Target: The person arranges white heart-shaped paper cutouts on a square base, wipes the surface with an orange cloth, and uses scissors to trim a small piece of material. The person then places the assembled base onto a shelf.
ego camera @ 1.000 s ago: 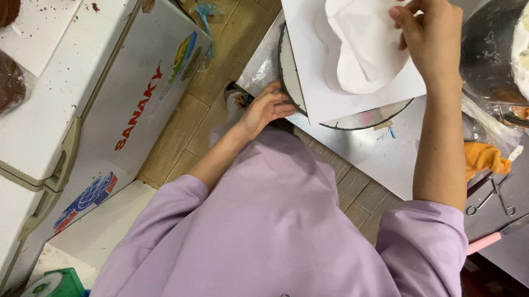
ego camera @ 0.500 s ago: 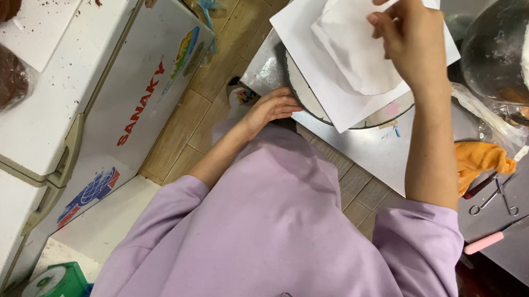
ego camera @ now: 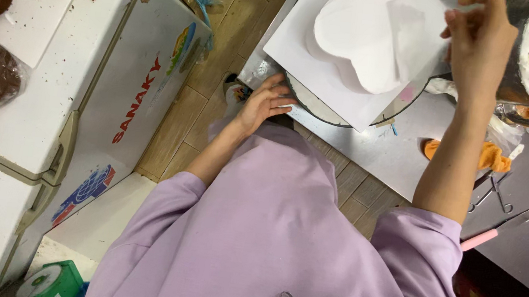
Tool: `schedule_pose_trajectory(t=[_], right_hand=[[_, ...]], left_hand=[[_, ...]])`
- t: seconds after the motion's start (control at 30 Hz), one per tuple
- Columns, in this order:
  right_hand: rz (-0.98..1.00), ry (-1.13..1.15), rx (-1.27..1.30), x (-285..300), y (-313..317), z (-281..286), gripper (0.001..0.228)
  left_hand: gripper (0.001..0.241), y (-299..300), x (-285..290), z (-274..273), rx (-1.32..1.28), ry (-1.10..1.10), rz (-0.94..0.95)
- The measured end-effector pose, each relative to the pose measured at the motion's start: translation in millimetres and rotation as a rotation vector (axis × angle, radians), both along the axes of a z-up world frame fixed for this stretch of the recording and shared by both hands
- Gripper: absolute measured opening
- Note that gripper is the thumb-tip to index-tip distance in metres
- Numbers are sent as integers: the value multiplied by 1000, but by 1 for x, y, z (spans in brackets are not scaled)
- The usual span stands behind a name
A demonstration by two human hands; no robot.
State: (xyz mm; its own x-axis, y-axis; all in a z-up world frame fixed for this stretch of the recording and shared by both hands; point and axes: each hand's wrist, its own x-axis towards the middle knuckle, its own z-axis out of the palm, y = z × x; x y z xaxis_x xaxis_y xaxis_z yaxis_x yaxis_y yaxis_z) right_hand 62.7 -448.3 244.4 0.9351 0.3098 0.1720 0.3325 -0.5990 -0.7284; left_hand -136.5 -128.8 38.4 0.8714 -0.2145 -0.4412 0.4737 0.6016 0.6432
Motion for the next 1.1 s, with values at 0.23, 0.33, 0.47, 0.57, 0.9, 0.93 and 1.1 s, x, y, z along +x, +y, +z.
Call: schedule_pose_trajectory(t=[0.23, 0.33, 0.47, 0.57, 0.9, 0.93, 1.1], right_hand=[[132, 72, -11, -32, 64, 8, 16], [243, 21, 2, -38, 96, 6, 17], [226, -61, -73, -29, 90, 0, 18], [131, -47, -80, -26, 61, -3, 16], [-26, 21, -1, -42, 46, 18, 14], [75, 8, 9, -49, 60, 14, 17], [182, 19, -2, -45, 94, -2, 16]], left_hand=[[49, -9, -5, -14, 105, -41, -221], [47, -10, -10, -23, 113, -29, -209], [48, -8, -11, -26, 121, -4, -168], [56, -5, -8, -16, 130, 13, -97], [72, 0, -5, 18, 57, -38, -20], [71, -1, -6, 18, 61, -41, -42], [68, -5, -9, 16, 55, -68, -123]])
